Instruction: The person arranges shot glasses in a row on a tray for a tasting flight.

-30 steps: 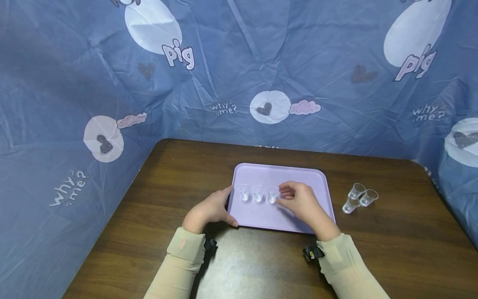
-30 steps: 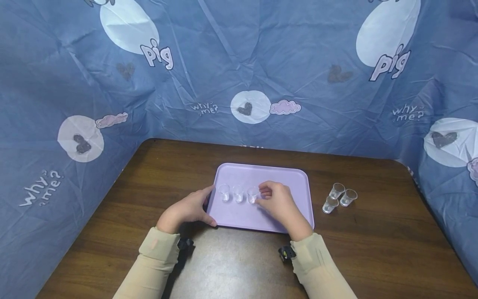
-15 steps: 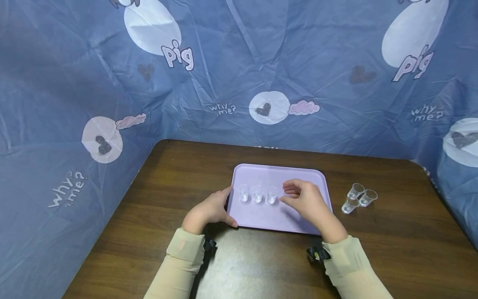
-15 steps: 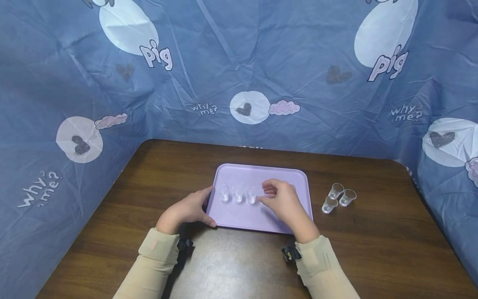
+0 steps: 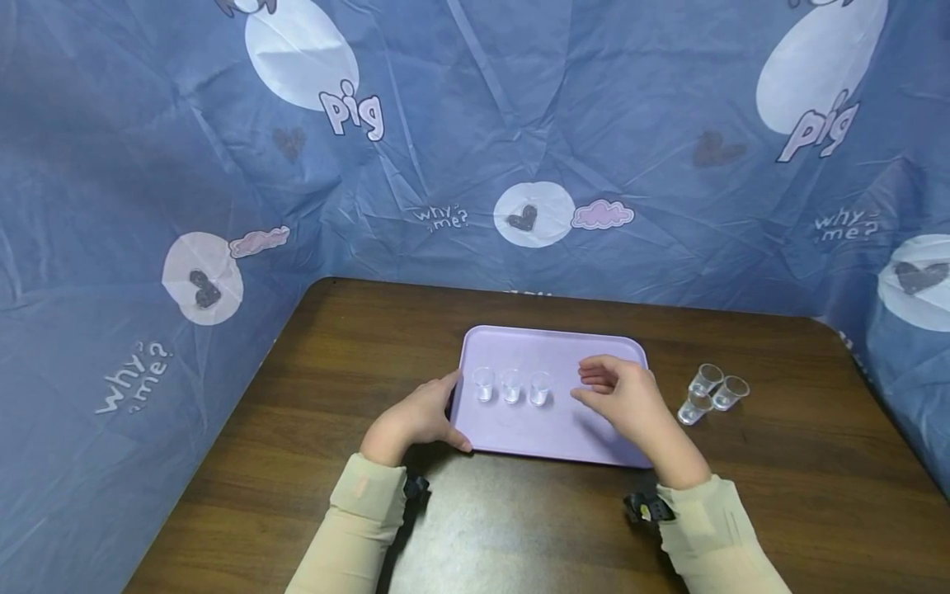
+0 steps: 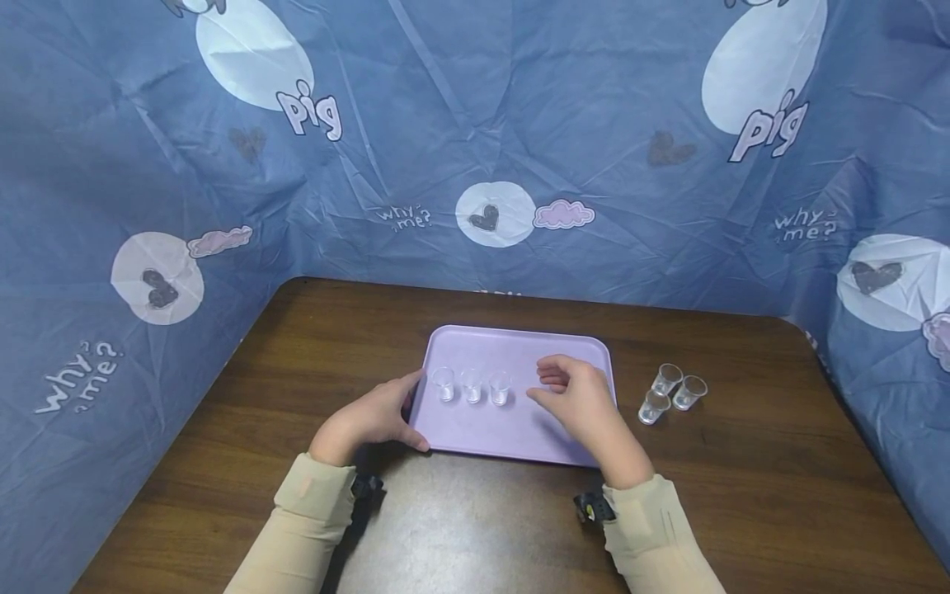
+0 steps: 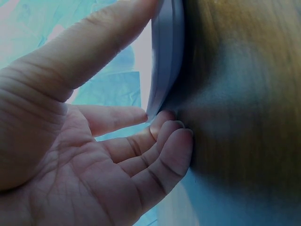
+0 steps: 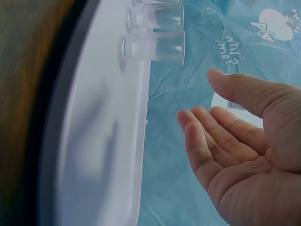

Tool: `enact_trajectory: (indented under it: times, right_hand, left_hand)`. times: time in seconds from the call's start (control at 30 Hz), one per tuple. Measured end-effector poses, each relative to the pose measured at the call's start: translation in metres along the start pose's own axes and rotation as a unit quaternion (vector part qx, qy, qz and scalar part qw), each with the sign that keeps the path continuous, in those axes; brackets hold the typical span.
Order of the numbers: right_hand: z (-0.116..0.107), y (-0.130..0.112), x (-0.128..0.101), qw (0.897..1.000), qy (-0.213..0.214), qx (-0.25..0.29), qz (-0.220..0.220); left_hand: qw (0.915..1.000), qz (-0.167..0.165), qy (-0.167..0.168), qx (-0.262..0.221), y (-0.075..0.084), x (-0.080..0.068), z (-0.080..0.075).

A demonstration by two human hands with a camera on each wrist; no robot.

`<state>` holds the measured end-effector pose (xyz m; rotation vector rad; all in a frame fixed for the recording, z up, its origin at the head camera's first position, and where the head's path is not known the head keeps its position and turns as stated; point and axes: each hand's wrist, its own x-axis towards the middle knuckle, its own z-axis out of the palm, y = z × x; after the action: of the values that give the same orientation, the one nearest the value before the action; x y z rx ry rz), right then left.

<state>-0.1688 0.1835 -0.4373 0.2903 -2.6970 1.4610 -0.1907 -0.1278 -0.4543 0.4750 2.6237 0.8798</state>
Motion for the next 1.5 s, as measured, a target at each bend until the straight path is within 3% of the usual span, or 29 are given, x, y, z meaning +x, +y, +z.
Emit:
enact_trajectory:
  times: [0.63, 1.07, 1.5]
  right_hand:
    - [-0.03, 0.011, -0.013, 0.999, 0.039, -0.017, 0.004]
    - [-0.051, 0.017, -0.022, 0.997, 0.07, -0.017, -0.013]
    - [-0.071, 0.02, -0.032, 0.996, 0.087, -0.02, 0.004]
  left_hand:
    - [0.9997, 0.021, 0.006, -0.008, -0.003, 0.001, 0.0]
    - [0.9997, 0.021, 0.005, -0.01, -0.002, 0.001, 0.0]
    - [0.9997, 0.02, 0.004, -0.012, -0.003, 0.002, 0.001]
